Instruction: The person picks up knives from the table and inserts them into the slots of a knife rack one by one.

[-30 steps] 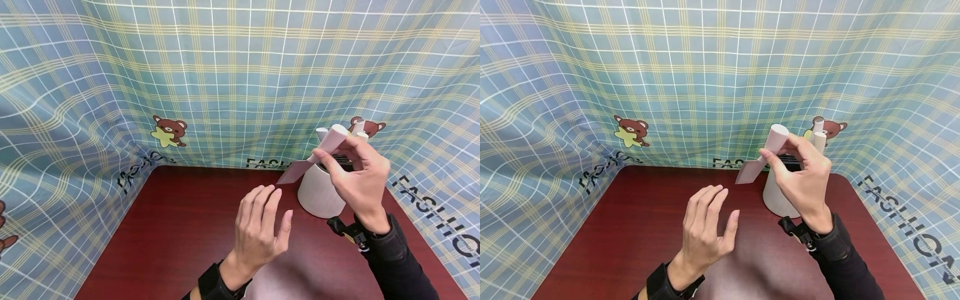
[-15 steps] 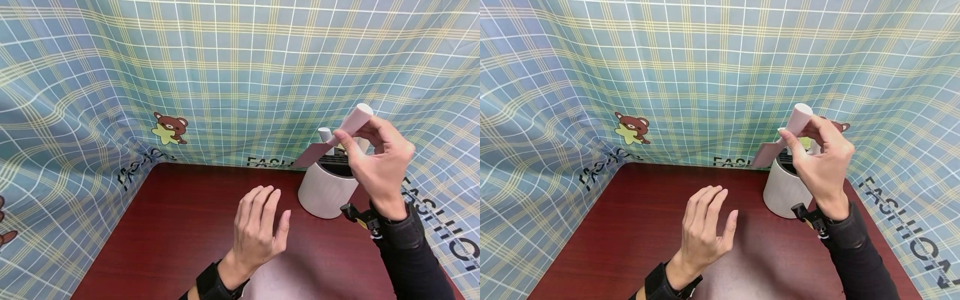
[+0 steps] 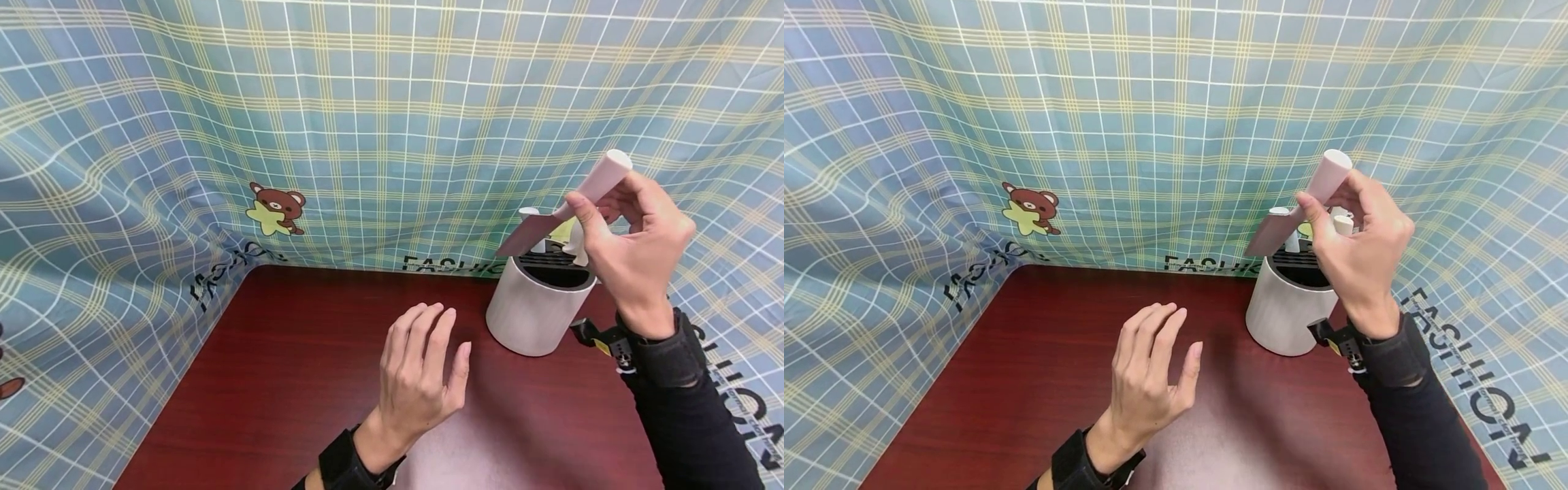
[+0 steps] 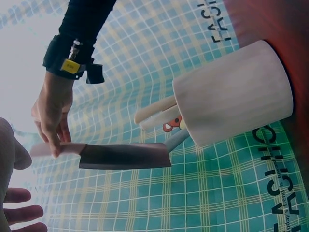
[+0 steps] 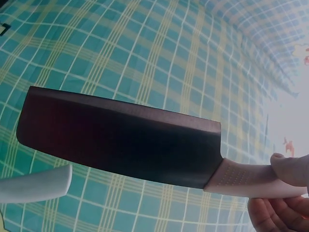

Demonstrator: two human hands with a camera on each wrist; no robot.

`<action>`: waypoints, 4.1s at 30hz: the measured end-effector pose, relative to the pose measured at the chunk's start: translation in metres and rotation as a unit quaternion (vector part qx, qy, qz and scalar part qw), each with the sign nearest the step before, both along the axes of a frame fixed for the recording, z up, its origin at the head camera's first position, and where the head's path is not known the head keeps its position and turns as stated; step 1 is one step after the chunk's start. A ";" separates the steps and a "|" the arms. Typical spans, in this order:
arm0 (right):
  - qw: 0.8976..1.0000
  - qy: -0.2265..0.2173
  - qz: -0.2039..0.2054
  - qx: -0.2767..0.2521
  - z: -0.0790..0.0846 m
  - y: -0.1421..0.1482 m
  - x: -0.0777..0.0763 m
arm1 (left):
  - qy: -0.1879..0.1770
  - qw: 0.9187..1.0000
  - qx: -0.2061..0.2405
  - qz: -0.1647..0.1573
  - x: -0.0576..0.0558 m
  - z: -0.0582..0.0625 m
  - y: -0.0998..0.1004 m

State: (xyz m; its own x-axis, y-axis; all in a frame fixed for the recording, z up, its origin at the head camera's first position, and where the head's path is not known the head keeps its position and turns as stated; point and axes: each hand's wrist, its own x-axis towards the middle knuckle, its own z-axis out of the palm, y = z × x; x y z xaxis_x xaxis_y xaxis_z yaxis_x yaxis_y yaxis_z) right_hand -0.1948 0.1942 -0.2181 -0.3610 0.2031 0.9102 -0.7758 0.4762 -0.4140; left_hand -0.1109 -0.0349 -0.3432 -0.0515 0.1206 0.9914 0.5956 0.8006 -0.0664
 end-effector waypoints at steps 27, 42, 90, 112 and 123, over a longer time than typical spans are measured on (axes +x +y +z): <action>0.997 -0.007 -0.071 0.008 -0.007 0.036 -0.033 | -0.006 1.000 0.006 -0.008 0.001 -0.003 -0.001; 0.995 -0.023 -0.101 0.015 -0.017 0.049 -0.044 | -0.018 1.000 0.002 -0.003 0.000 -0.007 -0.003; 0.990 -0.050 -0.125 0.033 -0.026 0.051 -0.057 | -0.036 0.999 0.003 0.009 0.000 -0.016 -0.007; 0.984 -0.093 -0.140 0.063 -0.068 0.052 -0.080 | -0.046 0.999 0.003 0.023 -0.004 -0.022 -0.014; 0.980 -0.072 -0.170 0.076 -0.090 0.046 -0.083 | -0.055 0.998 0.007 0.030 -0.005 -0.026 -0.017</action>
State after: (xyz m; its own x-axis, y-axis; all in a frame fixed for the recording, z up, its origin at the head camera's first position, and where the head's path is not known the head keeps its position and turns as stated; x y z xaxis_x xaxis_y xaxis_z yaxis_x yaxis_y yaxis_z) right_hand -0.2774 0.2402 -0.3080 -0.4222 0.1996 0.8843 -0.5008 0.7617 -0.4111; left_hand -0.1159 -0.0519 -0.3697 -0.1673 0.1002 0.9808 0.5495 0.8355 0.0084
